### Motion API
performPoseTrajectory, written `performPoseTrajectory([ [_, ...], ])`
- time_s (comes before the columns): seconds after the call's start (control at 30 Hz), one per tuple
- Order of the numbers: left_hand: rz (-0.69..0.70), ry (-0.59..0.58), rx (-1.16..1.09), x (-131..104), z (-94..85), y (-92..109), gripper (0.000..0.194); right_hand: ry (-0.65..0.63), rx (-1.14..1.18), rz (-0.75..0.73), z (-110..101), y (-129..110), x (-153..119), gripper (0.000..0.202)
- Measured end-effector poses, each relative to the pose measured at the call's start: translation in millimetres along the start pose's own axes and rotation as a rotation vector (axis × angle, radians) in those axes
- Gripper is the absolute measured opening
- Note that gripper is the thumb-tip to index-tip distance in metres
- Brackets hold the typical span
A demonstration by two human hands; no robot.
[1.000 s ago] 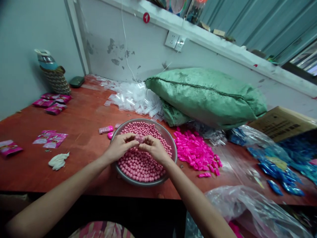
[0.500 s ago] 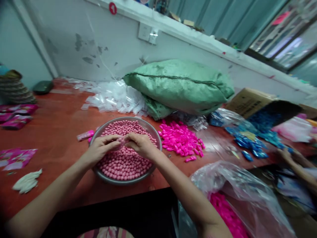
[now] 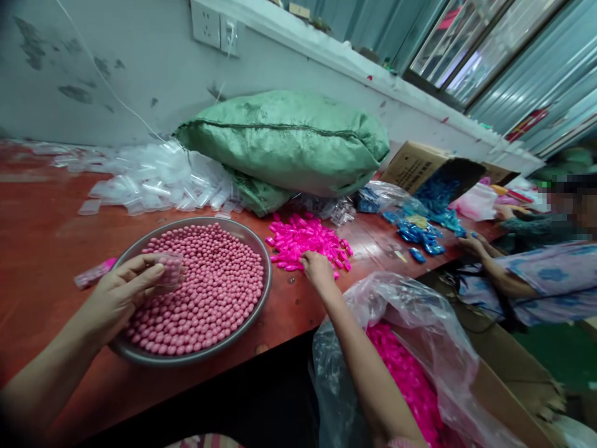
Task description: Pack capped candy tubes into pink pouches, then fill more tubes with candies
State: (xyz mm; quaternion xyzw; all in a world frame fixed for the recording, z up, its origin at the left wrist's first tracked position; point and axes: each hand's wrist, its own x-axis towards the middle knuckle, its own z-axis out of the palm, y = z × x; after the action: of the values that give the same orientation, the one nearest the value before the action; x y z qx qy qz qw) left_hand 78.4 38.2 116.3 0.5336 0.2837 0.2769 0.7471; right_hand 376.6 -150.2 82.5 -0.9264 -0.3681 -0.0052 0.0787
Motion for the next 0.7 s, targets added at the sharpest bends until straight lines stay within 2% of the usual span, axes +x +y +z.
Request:
performPoseTrajectory([
  [0.1, -0.009, -0.005, 0.032, 0, 1.2, 0, 0.032, -0.042, -0.111, 0.120, 16, 28, 1, 0.017],
  [0.2, -0.018, -0.006, 0.050, 0, 2.5, -2, 0.035, -0.061, -0.180, 0.141, 30, 33, -2, 0.024],
  [0.27, -0.020, -0.001, 0.047, -1, 2.7, -2, 0.036, -0.076, -0.213, 0.132, 31, 30, -3, 0.024],
  [0.4, -0.027, -0.015, 0.025, -2, 1.1, -1, 0.037, -0.101, -0.291, 0.137, 7, 28, 0, 0.021],
  [0.57, 0.006, -0.039, 0.005, -4, 0.1, 0, 0.036, -0.002, -0.352, 0.149, -36, 19, 2, 0.027],
  [0.63, 0.034, -0.055, 0.009, -5, 0.7, -2, 0.036, 0.087, -0.227, 0.077, -44, 3, 2, 0.028],
  [0.7, 0.069, -0.089, 0.039, -7, 1.0, -3, 0.035, 0.142, 0.074, -0.066, -45, -25, -2, 0.030],
])
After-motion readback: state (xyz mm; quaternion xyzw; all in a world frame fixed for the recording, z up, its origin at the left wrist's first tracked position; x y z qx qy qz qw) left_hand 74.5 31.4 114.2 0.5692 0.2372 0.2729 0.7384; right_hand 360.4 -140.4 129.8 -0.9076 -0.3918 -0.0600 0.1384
